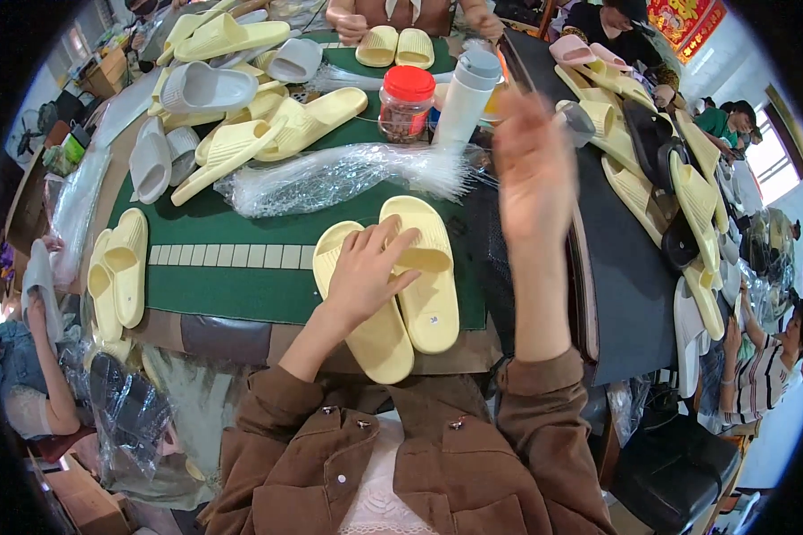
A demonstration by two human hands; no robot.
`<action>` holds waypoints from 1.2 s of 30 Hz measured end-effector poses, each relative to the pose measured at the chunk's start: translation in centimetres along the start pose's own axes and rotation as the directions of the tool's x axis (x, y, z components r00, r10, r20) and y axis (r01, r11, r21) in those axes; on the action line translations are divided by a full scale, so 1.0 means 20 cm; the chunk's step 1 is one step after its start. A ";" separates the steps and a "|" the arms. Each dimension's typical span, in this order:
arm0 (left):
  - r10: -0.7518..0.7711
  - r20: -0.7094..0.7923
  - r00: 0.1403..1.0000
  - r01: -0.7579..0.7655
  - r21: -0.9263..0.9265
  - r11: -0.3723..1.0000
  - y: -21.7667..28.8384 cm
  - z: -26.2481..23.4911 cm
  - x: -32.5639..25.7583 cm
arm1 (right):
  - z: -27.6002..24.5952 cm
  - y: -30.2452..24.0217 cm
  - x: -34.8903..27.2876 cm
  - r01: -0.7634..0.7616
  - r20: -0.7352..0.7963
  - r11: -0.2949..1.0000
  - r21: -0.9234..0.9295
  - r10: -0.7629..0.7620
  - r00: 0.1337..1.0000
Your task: Inspecting and trimming loose threads or imperfections from manufactured sandals at a workbench.
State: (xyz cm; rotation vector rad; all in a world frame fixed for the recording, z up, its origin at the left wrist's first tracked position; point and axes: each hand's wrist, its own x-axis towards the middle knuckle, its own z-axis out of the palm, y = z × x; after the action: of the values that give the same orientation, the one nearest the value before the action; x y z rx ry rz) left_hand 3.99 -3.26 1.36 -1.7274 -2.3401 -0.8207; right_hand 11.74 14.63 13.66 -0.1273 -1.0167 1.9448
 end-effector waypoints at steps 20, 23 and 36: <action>-0.009 0.014 1.000 0.010 -0.132 0.991 0.06 0.02 0.03 | -0.50 0.72 0.00 -0.398 -0.266 0.891 -0.220 0.337 0.903; -0.010 -0.029 1.000 0.006 -0.132 0.991 0.04 0.02 0.05 | -0.45 0.71 0.02 -0.290 -0.212 0.910 -0.295 0.234 0.949; -0.038 -0.175 0.984 -0.016 -0.299 0.954 0.06 0.01 0.06 | -0.40 0.53 -0.19 -0.361 -0.118 0.870 -0.337 0.342 0.932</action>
State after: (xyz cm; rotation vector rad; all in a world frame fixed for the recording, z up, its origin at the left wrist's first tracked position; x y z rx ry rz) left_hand 4.66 -1.93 2.14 -1.6602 -2.1984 -1.3339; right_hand 10.38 13.96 -0.02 -0.6051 -1.3759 2.0435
